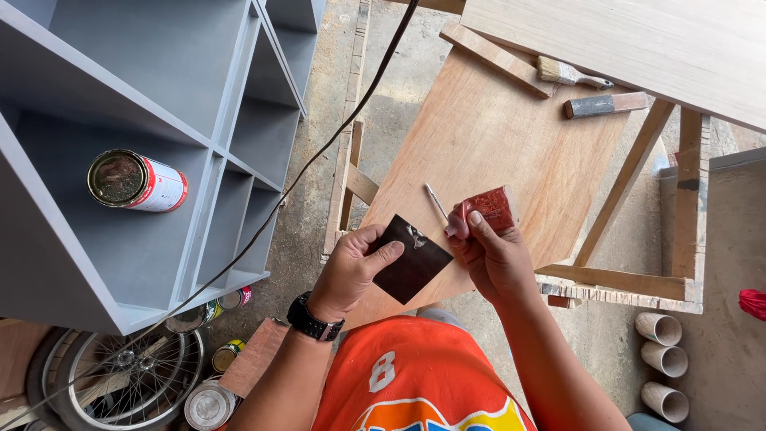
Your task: The person is manually sanding a wooden board using small pieces of sandpaper to smooth the surface.
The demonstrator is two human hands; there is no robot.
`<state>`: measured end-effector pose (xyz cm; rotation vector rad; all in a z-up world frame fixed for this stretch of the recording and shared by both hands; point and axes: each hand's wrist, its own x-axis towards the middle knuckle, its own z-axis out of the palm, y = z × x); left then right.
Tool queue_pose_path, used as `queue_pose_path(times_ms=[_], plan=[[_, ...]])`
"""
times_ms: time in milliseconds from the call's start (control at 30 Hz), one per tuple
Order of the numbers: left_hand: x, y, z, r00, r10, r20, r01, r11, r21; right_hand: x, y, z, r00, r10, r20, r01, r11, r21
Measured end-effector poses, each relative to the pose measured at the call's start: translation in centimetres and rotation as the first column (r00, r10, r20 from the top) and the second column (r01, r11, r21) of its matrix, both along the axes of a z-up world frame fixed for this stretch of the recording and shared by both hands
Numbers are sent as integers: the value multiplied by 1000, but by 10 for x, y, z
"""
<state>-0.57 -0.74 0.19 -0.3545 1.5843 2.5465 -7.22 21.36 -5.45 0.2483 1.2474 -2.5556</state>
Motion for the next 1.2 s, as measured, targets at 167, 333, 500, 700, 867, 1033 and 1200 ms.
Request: queue_pose_path(times_ms=[167, 333, 500, 700, 867, 1033, 1200], plan=[[-1, -2, -9, 998, 43, 43, -43, 999, 3, -10, 13, -23, 997, 3, 77, -3, 1000, -3], [4, -12, -32, 986, 107, 127, -112, 993, 34, -35, 22, -86, 969, 106, 223, -104, 994, -24], [16, -36, -86, 943, 172, 284, -213, 969, 121, -40, -6, -130, 897, 151, 415, -296, 902, 313], [33, -47, -141, 836, 185, 517, -357, 898, 256, -11, -56, -76, 710, 569, 415, -692, 672, 262], [23, -16, -114, 826, 70, 560, -340, 854, 394, -11, -65, -67, 556, 759, 338, -794, 365, 486], [0, -1, -64, 827, 35, 561, -350, 813, 465, -44, 2, -108, 767, 570, 295, -578, 413, 704], [-7, 5, -88, 817, 69, 573, -419, 752, 508, -71, 88, -199, 860, 480, 172, -60, -238, 969]])
